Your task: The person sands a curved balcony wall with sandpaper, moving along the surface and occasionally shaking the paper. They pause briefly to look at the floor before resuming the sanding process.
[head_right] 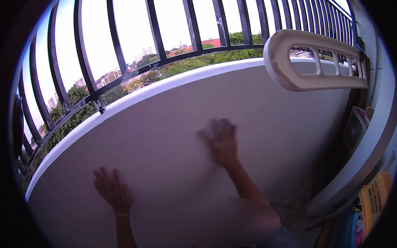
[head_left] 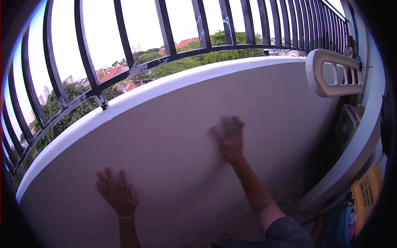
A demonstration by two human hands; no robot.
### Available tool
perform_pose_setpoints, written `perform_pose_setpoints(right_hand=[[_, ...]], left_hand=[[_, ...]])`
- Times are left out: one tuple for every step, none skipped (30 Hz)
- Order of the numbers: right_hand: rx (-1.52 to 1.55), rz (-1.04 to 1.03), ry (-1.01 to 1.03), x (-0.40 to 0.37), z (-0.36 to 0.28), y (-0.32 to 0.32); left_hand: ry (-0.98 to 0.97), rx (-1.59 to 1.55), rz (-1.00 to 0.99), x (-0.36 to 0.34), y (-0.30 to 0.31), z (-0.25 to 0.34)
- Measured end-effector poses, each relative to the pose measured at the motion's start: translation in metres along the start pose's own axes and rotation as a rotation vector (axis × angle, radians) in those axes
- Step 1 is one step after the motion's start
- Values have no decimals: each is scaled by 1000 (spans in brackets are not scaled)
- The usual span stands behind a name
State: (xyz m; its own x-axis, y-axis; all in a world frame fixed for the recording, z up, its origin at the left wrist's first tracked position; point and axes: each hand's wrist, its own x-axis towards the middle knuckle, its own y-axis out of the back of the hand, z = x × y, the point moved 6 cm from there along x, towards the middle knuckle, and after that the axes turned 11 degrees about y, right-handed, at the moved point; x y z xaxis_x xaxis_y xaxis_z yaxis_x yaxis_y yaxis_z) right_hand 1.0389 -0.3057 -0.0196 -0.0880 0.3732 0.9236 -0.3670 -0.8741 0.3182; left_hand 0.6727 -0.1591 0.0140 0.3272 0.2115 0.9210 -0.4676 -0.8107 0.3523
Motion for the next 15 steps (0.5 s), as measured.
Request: perform_pose_setpoints(right_hand=[[83,45,-208,-5,37,3],[78,181,-325,3,66,18],[76,310,-446,16,88,33],[69,341,-498,33,94,38],[61,373,-551,53,97,41],[52,406,-603,66,93,46],[48,380,-518,82,76,50],[43,355,-434,100,55,54],[36,330,-350,116,35,53],[36,281,-286,124,10,48],[35,227,-224,119,-11,45],[50,165,-135,105,-24,43],[65,103,-47,88,-36,38],[80,44,39,76,-45,30],[80,42,22,57,-33,21]], left_hand=[[11,-5,-6,-1,-2,0],[3,2,13,2,-2,3],[-8,10,25,4,-1,7],[-22,18,30,5,1,11],[-11,14,35,5,2,14],[1,9,41,6,1,18],[14,3,47,7,2,22],[16,4,50,8,2,27],[17,3,54,9,3,31],[17,0,57,10,3,34],[22,5,48,10,1,34],[25,7,36,9,0,33],[27,9,25,7,-1,31],[18,7,19,5,-1,31],[6,6,16,4,-2,29]])
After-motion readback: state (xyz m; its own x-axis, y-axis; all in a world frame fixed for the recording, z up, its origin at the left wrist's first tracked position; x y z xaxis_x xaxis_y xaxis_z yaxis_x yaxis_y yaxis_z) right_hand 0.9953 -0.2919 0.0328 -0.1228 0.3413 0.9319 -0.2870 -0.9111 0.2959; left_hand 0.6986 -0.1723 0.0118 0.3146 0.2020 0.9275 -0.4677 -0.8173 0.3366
